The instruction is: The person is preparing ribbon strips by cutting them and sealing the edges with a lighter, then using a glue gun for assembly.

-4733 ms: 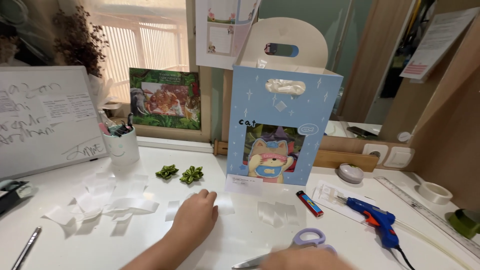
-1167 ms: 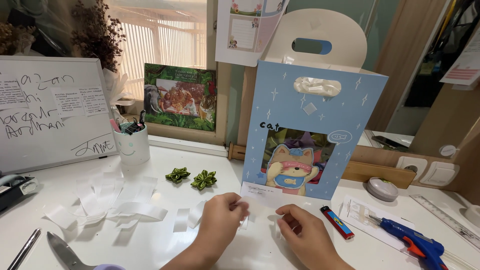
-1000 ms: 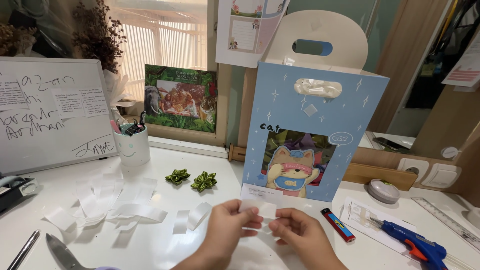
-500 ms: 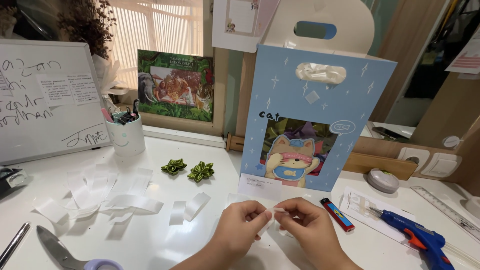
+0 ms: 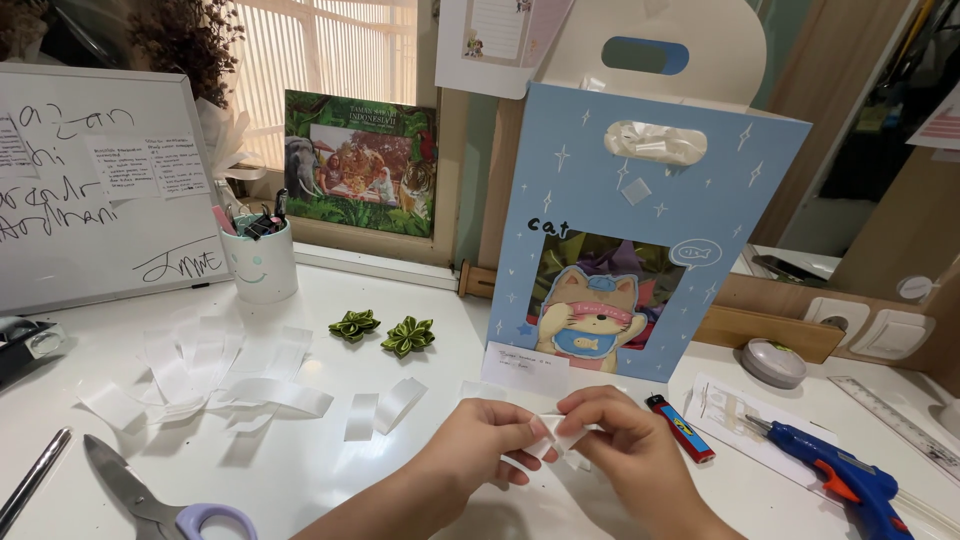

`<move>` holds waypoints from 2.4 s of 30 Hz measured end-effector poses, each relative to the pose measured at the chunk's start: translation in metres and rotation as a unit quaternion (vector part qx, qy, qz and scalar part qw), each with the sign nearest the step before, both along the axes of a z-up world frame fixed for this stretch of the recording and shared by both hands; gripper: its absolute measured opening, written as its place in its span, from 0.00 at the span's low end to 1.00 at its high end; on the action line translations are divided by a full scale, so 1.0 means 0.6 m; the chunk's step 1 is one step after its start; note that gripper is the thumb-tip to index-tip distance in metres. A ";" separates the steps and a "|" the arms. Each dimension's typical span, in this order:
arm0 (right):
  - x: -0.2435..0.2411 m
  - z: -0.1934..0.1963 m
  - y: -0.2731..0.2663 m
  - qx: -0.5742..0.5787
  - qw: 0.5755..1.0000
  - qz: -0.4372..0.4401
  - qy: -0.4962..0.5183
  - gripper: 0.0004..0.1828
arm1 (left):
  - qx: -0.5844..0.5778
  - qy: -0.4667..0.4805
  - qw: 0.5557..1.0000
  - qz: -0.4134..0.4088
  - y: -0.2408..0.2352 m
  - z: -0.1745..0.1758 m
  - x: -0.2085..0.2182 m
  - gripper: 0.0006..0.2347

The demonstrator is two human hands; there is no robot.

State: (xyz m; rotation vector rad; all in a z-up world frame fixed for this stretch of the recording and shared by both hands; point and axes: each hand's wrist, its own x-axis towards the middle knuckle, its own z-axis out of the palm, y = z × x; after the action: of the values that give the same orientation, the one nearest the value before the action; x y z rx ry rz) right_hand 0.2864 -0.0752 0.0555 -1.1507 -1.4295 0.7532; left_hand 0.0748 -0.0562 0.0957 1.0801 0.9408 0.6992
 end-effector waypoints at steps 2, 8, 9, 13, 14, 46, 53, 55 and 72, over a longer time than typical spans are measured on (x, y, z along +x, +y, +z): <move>0.001 -0.005 0.002 -0.001 1.000 0.016 0.006 0.09 | 0.000 0.009 1.000 0.006 -0.002 0.005 -0.001 0.07; -0.003 0.005 -0.001 0.010 0.997 0.067 0.039 0.08 | 0.004 0.009 1.000 -0.012 0.001 0.007 -0.007 0.06; -0.004 0.009 -0.003 0.004 0.997 0.074 0.031 0.09 | 0.005 -0.003 1.000 -0.023 0.003 0.005 -0.008 0.06; -0.003 0.011 -0.004 0.007 0.997 0.080 0.010 0.10 | 0.028 0.001 0.998 -0.056 0.001 0.007 -0.012 0.06; -0.001 0.010 -0.003 0.000 0.997 0.072 -0.002 0.10 | 0.036 0.016 0.998 -0.054 -0.002 0.011 -0.011 0.07; -0.013 0.056 -0.018 -0.212 0.976 0.024 0.042 0.09 | 0.060 0.096 0.985 -0.128 -0.005 -0.005 0.004 0.19; -0.011 0.056 -0.017 -0.223 0.975 -0.003 0.005 0.09 | 0.219 0.254 0.940 -0.054 -0.003 0.007 0.002 0.10; -0.011 0.056 -0.017 -0.227 0.974 -0.002 -0.007 0.09 | 0.231 0.239 0.943 -0.031 -0.004 0.008 0.001 0.05; -0.015 0.057 -0.014 -0.216 0.976 0.010 0.006 0.07 | 0.102 0.081 0.989 -0.072 0.002 -0.045 0.023 0.04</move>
State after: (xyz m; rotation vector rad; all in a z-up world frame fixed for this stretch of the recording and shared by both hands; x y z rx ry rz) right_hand 0.2773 -0.0836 0.0898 -1.4583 -1.3011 1.1212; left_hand 0.0888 -0.0548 0.0686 1.3898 0.9318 0.6039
